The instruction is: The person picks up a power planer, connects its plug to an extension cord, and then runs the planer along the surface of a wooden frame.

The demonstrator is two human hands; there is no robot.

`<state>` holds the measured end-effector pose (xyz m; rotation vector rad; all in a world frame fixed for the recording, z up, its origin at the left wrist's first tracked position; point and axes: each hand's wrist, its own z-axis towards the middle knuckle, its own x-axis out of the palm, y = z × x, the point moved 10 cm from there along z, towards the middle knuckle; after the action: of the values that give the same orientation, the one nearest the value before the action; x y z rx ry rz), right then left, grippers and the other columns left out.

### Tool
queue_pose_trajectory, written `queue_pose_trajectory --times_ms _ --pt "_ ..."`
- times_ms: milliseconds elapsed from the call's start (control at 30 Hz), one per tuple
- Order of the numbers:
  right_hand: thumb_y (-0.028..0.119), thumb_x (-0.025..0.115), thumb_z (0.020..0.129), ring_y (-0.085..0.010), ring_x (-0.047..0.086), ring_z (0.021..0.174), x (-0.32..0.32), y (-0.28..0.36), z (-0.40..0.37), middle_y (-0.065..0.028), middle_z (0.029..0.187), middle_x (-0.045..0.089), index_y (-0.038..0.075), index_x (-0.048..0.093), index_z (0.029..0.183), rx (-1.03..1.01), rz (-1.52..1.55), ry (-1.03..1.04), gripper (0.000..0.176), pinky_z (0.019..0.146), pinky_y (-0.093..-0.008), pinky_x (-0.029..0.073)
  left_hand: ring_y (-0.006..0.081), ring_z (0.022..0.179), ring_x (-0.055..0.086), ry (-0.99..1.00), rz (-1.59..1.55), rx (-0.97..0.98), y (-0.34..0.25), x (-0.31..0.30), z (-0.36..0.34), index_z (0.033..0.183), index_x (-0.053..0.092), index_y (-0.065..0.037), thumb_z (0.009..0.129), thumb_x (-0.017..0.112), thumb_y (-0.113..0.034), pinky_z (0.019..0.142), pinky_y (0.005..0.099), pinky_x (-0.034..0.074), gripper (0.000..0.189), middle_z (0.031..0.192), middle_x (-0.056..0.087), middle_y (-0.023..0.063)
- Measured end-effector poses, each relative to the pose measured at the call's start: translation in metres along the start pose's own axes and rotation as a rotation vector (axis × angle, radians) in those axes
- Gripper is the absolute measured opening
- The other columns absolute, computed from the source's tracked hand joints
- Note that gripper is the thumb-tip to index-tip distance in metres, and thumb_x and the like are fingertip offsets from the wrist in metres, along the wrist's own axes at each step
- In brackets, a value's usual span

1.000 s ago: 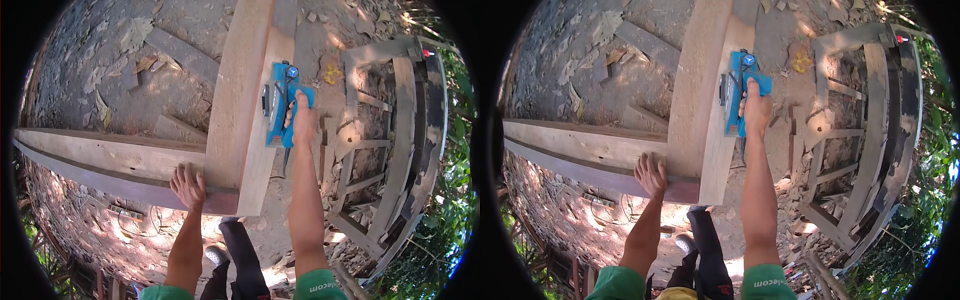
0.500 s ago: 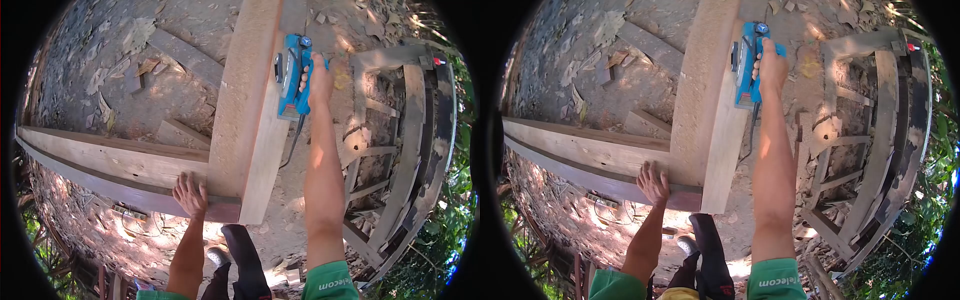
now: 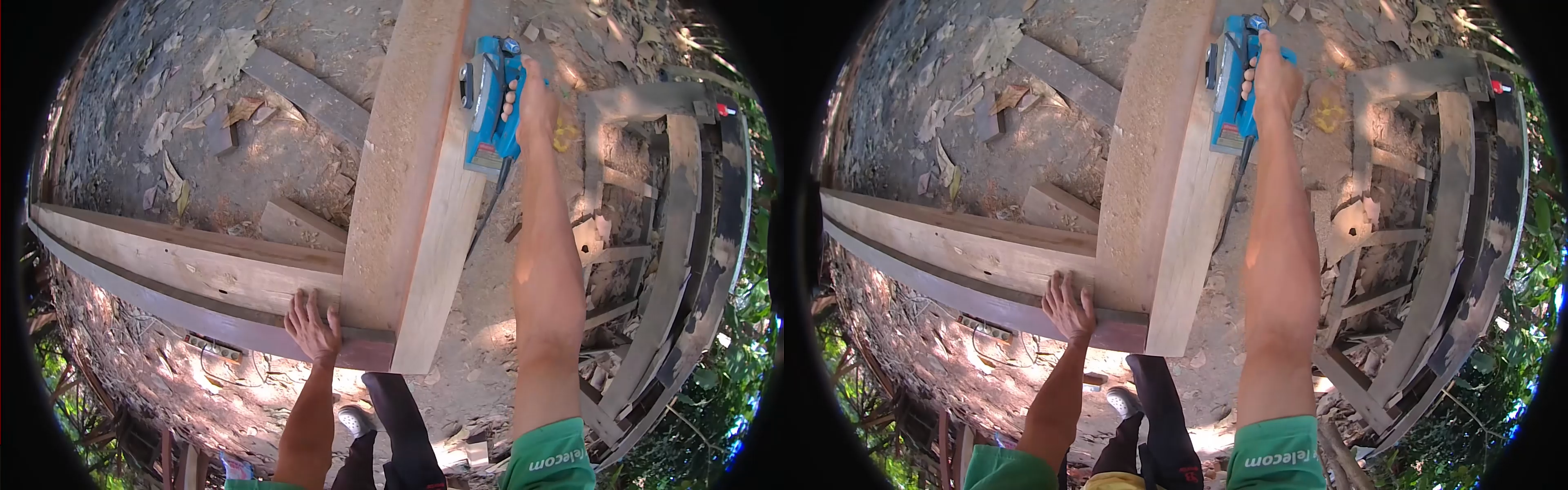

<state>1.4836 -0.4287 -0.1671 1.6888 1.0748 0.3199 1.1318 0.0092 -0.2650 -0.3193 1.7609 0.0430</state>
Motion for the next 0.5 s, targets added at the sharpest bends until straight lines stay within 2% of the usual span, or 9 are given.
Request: queue_pose_trajectory --times_ms 100,200,300,400,433,500 --pt "0.04 0.067 0.088 -0.0158 0.053 0.047 0.006 0.018 0.012 -0.0068 0.06 0.058 0.001 0.06 0.074 -0.051 0.007 -0.015 0.042 0.044 -0.0333 0.044 0.0331 0.139 0.04 0.009 0.007 -0.004 -0.001 0.0 0.001 0.138 0.054 -0.016 0.093 0.052 -0.044 0.114 0.053 0.026 0.053 0.149 0.047 0.0123" --pt "0.045 0.073 0.085 -0.0125 0.053 0.05 0.019 0.04 0.023 -0.0028 0.063 0.055 0.007 0.057 0.077 -0.112 -0.033 0.041 0.042 0.046 -0.0301 0.045 0.033 0.139 0.04 0.021 0.01 0.001 0.0 0.0 -0.001 0.139 0.053 -0.017 0.093 0.053 -0.044 0.114 0.053 0.026 0.053 0.15 0.046 0.0121" --pt "0.036 0.074 0.086 -0.0118 0.053 0.05 0.024 0.026 0.042 -0.002 0.064 0.056 0.007 0.056 0.079 -0.139 -0.054 0.184 0.035 0.046 -0.0301 0.045 0.0318 0.139 0.04 -0.019 0.0 0.016 0.001 0.0 -0.002 0.14 0.052 -0.018 0.093 0.055 -0.042 0.114 0.0518 0.026 0.053 0.15 0.046 0.0109" --pt "0.03 0.072 0.087 -0.012 0.052 0.05 0.011 -0.003 0.009 -0.0016 0.063 0.056 0.008 0.056 0.08 -0.078 -0.011 0.189 0.029 0.045 -0.0304 0.044 0.0335 0.141 0.038 0.011 -0.048 -0.006 0.002 0.001 -0.002 0.14 0.053 -0.017 0.091 0.057 -0.039 0.114 0.053 0.025 0.054 0.15 0.046 0.0124" --pt "0.023 0.071 0.086 -0.0162 0.055 0.049 0.004 -0.014 -0.008 -0.0067 0.063 0.059 0.0 0.06 0.08 -0.034 0.012 0.176 0.026 0.044 -0.0328 0.045 0.0323 0.141 0.038 0.005 -0.047 -0.005 0.003 0.002 -0.002 0.14 0.054 -0.017 0.091 0.058 -0.04 0.115 0.0523 0.024 0.054 0.15 0.046 0.0115" --pt "0.02 0.071 0.085 -0.016 0.054 0.047 -0.012 -0.04 -0.057 -0.0063 0.061 0.058 0.001 0.06 0.075 0.007 0.024 0.168 0.024 0.043 -0.0329 0.043 0.0302 0.14 0.04 -0.017 -0.021 -0.004 0.004 0.0 -0.005 0.139 0.054 -0.019 0.092 0.057 -0.04 0.114 0.05 0.026 0.051 0.15 0.047 0.0097"
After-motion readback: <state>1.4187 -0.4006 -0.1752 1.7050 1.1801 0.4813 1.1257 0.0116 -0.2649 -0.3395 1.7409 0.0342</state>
